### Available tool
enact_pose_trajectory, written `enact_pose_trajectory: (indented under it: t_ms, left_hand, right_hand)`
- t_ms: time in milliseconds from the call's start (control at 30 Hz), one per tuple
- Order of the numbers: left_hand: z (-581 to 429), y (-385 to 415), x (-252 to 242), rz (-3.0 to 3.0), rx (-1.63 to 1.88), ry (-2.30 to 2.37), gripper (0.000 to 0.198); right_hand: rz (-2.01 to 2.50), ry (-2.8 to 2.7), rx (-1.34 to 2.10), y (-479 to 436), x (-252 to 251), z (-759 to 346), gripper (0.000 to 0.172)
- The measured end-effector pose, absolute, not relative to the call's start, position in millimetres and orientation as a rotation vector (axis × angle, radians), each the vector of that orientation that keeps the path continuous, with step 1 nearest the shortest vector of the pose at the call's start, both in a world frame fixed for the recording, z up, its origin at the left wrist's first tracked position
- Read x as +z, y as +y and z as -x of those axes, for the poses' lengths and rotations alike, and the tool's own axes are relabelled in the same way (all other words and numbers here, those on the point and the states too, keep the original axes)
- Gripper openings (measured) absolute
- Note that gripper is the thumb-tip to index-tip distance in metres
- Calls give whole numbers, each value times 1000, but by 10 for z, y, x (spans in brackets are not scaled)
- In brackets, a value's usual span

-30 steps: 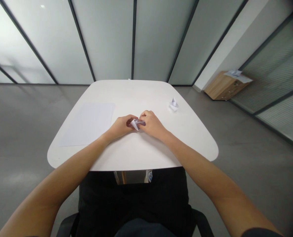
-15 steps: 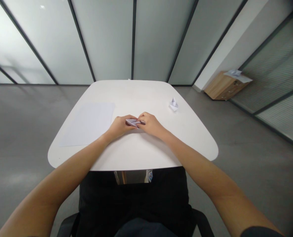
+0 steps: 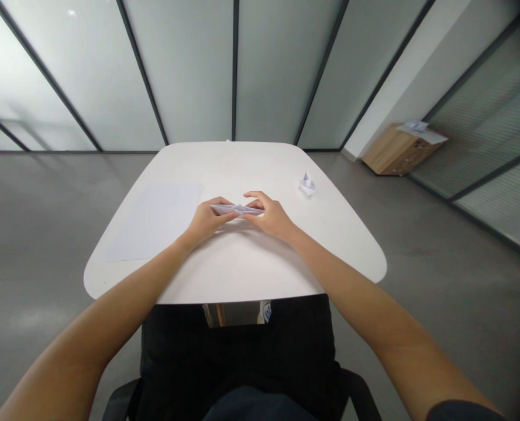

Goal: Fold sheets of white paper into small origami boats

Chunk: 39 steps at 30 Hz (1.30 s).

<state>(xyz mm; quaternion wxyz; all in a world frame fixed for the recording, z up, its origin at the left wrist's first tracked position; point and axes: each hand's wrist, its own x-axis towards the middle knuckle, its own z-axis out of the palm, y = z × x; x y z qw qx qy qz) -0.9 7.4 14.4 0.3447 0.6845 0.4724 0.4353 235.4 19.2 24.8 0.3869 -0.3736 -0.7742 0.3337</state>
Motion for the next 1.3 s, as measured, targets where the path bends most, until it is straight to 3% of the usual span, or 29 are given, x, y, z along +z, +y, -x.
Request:
enact_pose_trajectory:
  t_ms: [533, 800, 900, 1067, 1200, 1300]
  left_hand:
    - [-7, 75, 124, -1478, 1089, 1041, 43]
    - [159, 181, 149, -1727, 1035, 1158, 63]
    - [262, 212, 149, -1842, 1029, 1209, 53]
    - [382, 263, 152, -2066, 917, 1297, 19]
    - [426, 291, 153, -2170, 861, 1372, 18]
    - [428, 285, 153, -2175, 870, 1366, 17]
  right_hand:
    - [988, -1962, 710, 138, 228, -2312, 37]
    - [1044, -2131, 558, 240, 181, -2409, 43]
    - [1107, -2194, 539, 266, 152, -2429, 45]
    - [1123, -2225, 572, 277, 165, -2470, 41]
    - [1061, -2268, 628, 326, 211, -2590, 34]
    - [1040, -2274, 637, 381, 228, -2681, 17]
